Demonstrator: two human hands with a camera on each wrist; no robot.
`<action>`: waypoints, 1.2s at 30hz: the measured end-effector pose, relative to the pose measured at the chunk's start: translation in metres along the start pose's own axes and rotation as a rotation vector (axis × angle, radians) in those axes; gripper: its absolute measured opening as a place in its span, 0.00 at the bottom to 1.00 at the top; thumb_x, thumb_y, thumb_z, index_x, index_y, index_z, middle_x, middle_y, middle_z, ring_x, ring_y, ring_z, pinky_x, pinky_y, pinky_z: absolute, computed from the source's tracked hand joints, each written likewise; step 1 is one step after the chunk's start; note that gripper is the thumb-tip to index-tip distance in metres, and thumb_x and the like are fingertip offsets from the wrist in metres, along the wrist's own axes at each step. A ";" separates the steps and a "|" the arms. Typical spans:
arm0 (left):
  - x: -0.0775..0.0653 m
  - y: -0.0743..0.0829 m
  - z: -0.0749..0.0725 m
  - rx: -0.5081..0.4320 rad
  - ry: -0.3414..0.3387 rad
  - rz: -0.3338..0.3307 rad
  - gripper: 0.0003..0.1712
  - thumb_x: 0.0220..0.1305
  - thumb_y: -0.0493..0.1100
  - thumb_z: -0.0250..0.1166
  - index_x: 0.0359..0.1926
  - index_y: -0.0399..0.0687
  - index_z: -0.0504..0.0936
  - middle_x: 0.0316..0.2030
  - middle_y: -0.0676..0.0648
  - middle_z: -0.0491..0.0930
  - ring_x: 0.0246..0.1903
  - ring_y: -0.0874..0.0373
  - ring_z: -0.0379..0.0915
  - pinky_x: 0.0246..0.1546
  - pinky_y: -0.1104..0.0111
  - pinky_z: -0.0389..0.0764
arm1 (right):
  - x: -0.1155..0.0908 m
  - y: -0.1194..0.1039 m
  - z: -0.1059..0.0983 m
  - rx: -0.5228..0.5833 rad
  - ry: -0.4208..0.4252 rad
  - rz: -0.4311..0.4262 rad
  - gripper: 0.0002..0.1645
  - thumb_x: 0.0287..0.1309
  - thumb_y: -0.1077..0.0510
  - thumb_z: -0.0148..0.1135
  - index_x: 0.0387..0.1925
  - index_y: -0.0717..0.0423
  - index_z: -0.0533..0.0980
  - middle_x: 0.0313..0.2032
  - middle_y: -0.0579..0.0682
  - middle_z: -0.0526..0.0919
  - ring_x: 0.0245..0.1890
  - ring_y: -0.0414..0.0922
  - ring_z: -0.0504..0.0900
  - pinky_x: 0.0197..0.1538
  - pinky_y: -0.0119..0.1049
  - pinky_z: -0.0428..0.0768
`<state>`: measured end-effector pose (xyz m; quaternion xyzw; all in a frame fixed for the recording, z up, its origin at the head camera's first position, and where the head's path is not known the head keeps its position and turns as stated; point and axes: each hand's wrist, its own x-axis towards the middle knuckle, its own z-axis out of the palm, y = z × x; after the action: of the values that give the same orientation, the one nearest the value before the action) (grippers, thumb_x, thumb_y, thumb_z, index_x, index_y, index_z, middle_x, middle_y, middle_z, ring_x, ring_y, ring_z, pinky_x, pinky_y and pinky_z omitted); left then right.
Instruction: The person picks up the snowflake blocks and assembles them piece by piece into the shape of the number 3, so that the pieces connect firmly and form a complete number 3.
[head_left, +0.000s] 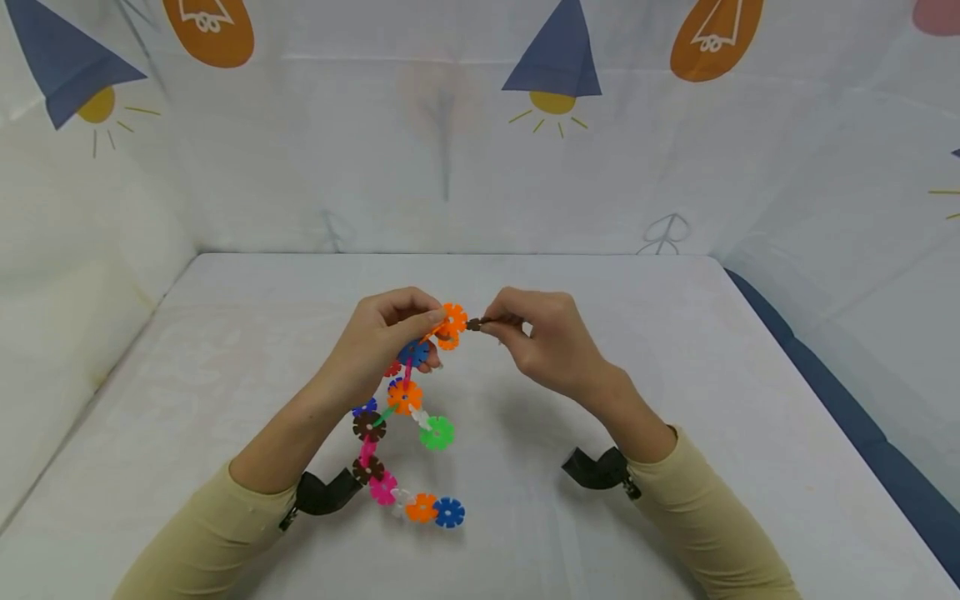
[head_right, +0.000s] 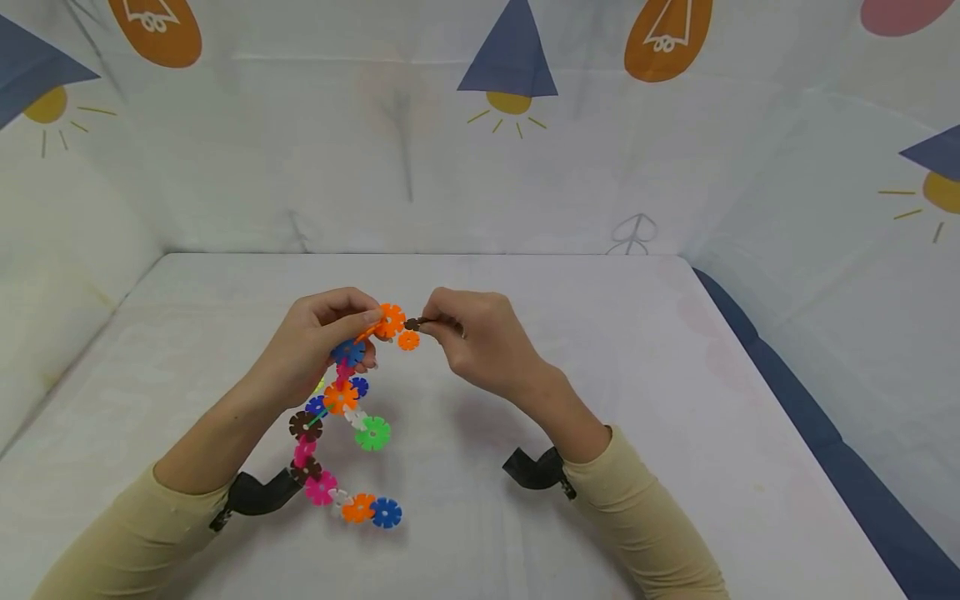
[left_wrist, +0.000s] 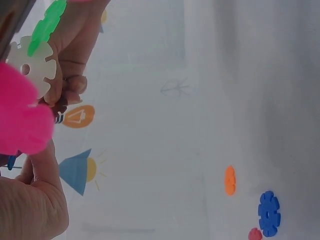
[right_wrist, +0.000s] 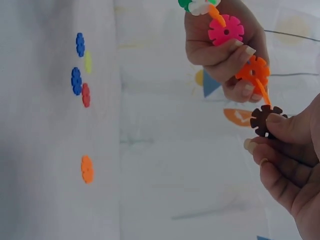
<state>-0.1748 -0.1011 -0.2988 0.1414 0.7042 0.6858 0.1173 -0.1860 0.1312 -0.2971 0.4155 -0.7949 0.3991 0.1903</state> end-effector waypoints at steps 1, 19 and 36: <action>0.000 0.000 0.000 -0.001 -0.001 0.000 0.14 0.71 0.48 0.62 0.43 0.41 0.80 0.32 0.48 0.79 0.21 0.53 0.79 0.31 0.61 0.86 | 0.000 0.000 0.000 -0.015 0.001 -0.013 0.06 0.57 0.69 0.68 0.29 0.56 0.81 0.27 0.45 0.86 0.22 0.34 0.75 0.29 0.27 0.76; 0.001 -0.008 0.005 -0.014 0.074 0.017 0.14 0.68 0.47 0.65 0.39 0.38 0.81 0.31 0.43 0.82 0.23 0.54 0.81 0.34 0.64 0.87 | -0.002 -0.012 0.017 -0.376 0.078 -0.231 0.09 0.54 0.71 0.66 0.26 0.59 0.75 0.19 0.49 0.79 0.18 0.41 0.72 0.24 0.29 0.77; -0.002 -0.007 0.014 -0.093 0.138 0.078 0.13 0.67 0.43 0.65 0.35 0.35 0.81 0.30 0.44 0.83 0.25 0.52 0.83 0.36 0.63 0.87 | -0.003 -0.016 0.029 -0.477 0.201 -0.250 0.12 0.47 0.78 0.55 0.22 0.60 0.73 0.15 0.49 0.76 0.13 0.43 0.71 0.18 0.30 0.73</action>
<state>-0.1683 -0.0887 -0.3067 0.1152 0.6719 0.7300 0.0481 -0.1703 0.1048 -0.3088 0.4123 -0.7859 0.2136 0.4084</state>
